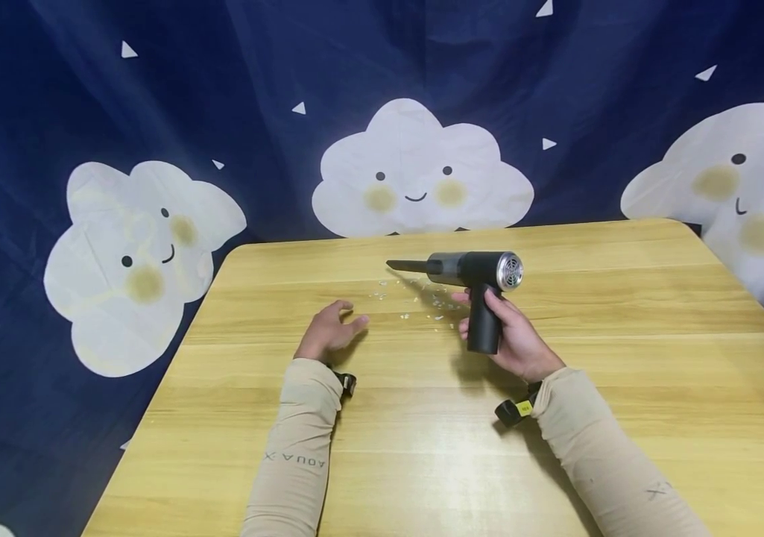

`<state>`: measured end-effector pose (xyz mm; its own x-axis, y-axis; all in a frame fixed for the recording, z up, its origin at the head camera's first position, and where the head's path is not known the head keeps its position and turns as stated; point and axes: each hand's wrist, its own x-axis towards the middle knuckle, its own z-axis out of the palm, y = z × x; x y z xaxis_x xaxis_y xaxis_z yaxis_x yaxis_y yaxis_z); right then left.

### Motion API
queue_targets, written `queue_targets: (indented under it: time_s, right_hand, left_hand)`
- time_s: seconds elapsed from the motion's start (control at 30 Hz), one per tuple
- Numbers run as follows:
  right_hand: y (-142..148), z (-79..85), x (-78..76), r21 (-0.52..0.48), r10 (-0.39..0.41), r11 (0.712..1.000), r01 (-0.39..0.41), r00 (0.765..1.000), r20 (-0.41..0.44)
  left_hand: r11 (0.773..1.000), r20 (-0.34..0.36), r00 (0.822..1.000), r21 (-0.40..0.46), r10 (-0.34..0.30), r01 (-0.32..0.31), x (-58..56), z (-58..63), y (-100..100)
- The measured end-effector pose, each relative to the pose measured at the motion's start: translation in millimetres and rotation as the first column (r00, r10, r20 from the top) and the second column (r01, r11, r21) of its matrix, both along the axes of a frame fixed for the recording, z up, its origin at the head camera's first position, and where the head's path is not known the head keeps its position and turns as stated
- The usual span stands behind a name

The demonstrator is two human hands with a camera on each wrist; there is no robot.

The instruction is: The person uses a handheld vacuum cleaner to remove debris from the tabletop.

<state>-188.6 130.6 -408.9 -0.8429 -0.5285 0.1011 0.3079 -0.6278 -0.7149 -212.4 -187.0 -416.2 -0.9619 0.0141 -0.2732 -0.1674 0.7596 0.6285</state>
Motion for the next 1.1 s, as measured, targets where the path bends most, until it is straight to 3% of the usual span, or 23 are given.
queue_targets:
  time_s: [1.1]
  right_hand:
    - [-5.0,-1.5,0.7,0.084,-0.054,0.995,0.047,0.995,0.082]
  left_hand:
    - [1.0,-0.007,1.0,0.001,-0.006,0.006,0.8,0.8,1.3]
